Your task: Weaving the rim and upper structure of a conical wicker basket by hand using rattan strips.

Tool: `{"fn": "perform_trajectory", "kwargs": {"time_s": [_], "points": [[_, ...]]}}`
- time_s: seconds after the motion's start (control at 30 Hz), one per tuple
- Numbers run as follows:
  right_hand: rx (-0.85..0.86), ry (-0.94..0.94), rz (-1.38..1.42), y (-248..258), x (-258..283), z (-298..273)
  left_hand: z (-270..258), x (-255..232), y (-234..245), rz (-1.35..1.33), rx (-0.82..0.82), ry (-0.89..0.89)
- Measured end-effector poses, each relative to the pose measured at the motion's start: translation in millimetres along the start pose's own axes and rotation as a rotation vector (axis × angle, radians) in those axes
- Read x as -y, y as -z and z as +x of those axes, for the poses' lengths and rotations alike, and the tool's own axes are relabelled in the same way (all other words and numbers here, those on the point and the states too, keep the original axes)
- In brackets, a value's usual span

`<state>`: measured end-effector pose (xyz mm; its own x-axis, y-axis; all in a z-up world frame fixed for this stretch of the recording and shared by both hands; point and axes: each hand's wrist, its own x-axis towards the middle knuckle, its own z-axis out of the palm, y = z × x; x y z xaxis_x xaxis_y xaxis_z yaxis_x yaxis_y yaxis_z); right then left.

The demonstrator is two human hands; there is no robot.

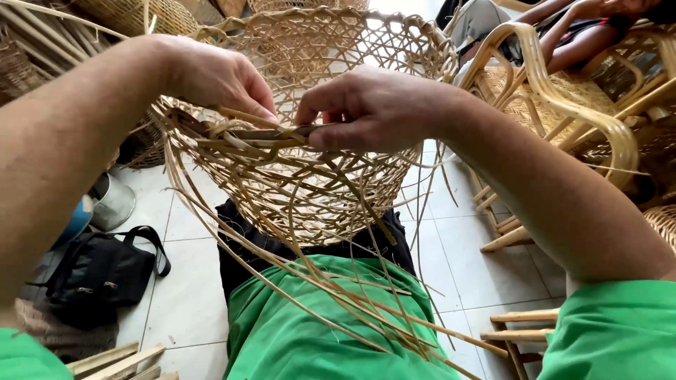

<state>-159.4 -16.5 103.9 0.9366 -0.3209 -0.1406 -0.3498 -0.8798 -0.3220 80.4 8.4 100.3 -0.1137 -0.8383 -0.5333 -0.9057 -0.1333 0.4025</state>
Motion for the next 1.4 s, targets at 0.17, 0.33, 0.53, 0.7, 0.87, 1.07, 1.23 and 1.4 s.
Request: {"fn": "perform_trajectory", "kwargs": {"time_s": [0.17,0.33,0.53,0.7,0.87,1.07,1.23,1.4], "points": [[-0.034,0.011,-0.024,-6,0,0,-3,-39,-12,0.301,0.022,0.087],[-0.098,0.057,-0.077,-13,-2,1,20,-37,-17,0.425,0.072,0.061],[-0.121,0.064,-0.144,-12,-3,5,-15,-32,-5,0.435,-0.149,0.215],[-0.132,0.078,-0.157,-14,-9,7,8,-18,-5,0.460,-0.151,0.252],[-0.107,0.062,-0.137,-14,-12,7,-3,-41,-4,0.382,-0.331,0.095],[-0.098,0.016,-0.112,-10,-7,3,-12,-72,-2,0.101,-0.384,-0.077],[-0.080,-0.016,-0.092,-8,-8,2,-13,-79,-10,0.072,-0.274,-0.054],[-0.076,-0.040,-0.106,-8,-10,3,3,-74,-13,-0.024,-0.303,-0.080]]}}
